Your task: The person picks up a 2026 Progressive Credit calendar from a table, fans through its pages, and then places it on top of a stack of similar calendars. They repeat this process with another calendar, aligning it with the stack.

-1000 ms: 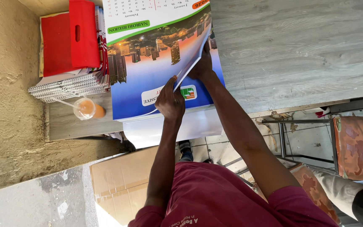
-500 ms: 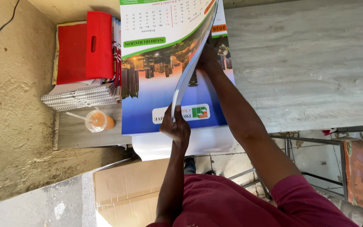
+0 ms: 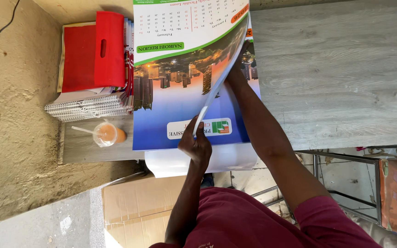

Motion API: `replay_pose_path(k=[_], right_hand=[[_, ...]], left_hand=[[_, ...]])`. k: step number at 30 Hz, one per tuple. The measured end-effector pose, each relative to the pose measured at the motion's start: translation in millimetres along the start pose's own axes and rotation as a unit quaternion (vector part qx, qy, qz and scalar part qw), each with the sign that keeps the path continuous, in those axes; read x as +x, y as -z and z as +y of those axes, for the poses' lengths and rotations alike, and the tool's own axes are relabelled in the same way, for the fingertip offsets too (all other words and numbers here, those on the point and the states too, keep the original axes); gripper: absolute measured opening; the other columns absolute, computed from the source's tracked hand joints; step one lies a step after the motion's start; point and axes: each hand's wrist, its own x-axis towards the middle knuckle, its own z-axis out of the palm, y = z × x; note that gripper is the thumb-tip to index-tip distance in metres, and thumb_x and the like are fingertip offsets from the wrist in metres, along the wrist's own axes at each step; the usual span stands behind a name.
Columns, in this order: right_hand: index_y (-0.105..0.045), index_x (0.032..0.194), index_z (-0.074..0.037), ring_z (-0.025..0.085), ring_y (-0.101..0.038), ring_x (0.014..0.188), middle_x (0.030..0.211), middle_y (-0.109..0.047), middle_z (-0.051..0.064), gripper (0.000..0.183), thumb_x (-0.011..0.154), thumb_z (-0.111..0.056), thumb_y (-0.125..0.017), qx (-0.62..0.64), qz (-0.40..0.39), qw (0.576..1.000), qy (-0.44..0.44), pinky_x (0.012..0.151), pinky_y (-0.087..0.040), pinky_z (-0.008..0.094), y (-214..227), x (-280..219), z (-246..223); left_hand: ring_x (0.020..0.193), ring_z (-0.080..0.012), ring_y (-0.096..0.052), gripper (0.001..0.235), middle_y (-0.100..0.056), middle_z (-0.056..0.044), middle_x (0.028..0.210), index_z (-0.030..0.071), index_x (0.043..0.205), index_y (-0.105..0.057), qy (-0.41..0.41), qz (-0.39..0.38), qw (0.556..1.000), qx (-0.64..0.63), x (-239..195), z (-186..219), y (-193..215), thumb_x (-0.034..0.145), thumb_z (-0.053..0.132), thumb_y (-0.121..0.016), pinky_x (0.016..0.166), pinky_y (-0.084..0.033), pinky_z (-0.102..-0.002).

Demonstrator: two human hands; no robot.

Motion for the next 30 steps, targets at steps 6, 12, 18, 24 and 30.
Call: replay_pose_path(k=[6, 12, 18, 24, 30], right_hand=[[-0.065, 0.135, -0.011, 0.044, -0.040, 0.143, 0.141, -0.059, 0.018, 0.054, 0.090, -0.041, -0.073, 0.215, -0.027, 0.974, 0.058, 0.118, -0.009, 0.069, 44.8, -22.4, 36.0], [-0.066, 0.134, 0.001, 0.048, -0.058, 0.121, 0.125, -0.064, 0.024, 0.039, 0.104, -0.022, -0.073, 0.433, 0.087, 0.891, 0.102, 0.108, -0.041, 0.061, 177.0, -161.3, 11.1], [-0.064, 0.133, -0.003, 0.020, -0.066, 0.118, 0.124, -0.070, 0.013, 0.028, 0.108, -0.016, -0.061, 0.590, 0.124, 0.763, -0.236, 0.099, -0.051, 0.031, 187.5, -323.6, 46.6], [-0.066, 0.138, -0.005, 0.036, -0.060, 0.128, 0.137, -0.065, 0.021, 0.035, 0.104, -0.011, -0.062, 0.504, 0.060, 0.825, -0.249, 0.103, -0.052, 0.045, 165.4, -386.7, 11.1], [-0.041, 0.158, -0.002, 0.050, -0.038, 0.144, 0.155, -0.042, 0.029, 0.050, 0.110, -0.017, -0.051, 0.470, 0.057, 0.858, -0.200, 0.113, -0.044, 0.056, 173.4, -381.4, -40.4]], left_hand=[[0.072, -0.0221, -0.076, 0.011, -0.075, -0.009, 0.072, 0.005, 0.100, -0.079, 0.035, 0.002, 0.999, 0.023, -20.4, -36.0, 2.2, 0.096, 0.014, -0.077, 0.060, -0.054, -0.028], [0.085, -0.0171, -0.078, 0.008, -0.081, 0.004, 0.093, 0.021, 0.101, -0.080, -0.105, -0.065, 0.984, 0.131, -22.2, -30.3, -4.8, 0.093, 0.021, -0.078, 0.074, -0.060, -0.028], [0.098, -0.0204, -0.076, 0.018, -0.078, 0.002, 0.107, 0.019, 0.104, -0.078, -0.269, -0.178, 0.922, 0.216, -43.2, -30.2, 1.7, 0.097, 0.014, -0.063, 0.092, -0.059, -0.034], [0.104, -0.0215, -0.075, 0.027, -0.076, 0.002, 0.111, 0.024, 0.114, -0.077, -0.270, -0.213, 0.912, 0.223, -52.3, -47.1, 4.7, 0.096, 0.015, -0.060, 0.096, -0.058, -0.036], [0.110, -0.0229, -0.073, 0.027, -0.076, 0.002, 0.115, 0.024, 0.116, -0.076, -0.248, -0.239, 0.907, 0.242, -61.1, -51.0, 8.9, 0.094, 0.019, -0.061, 0.099, -0.057, -0.039]])
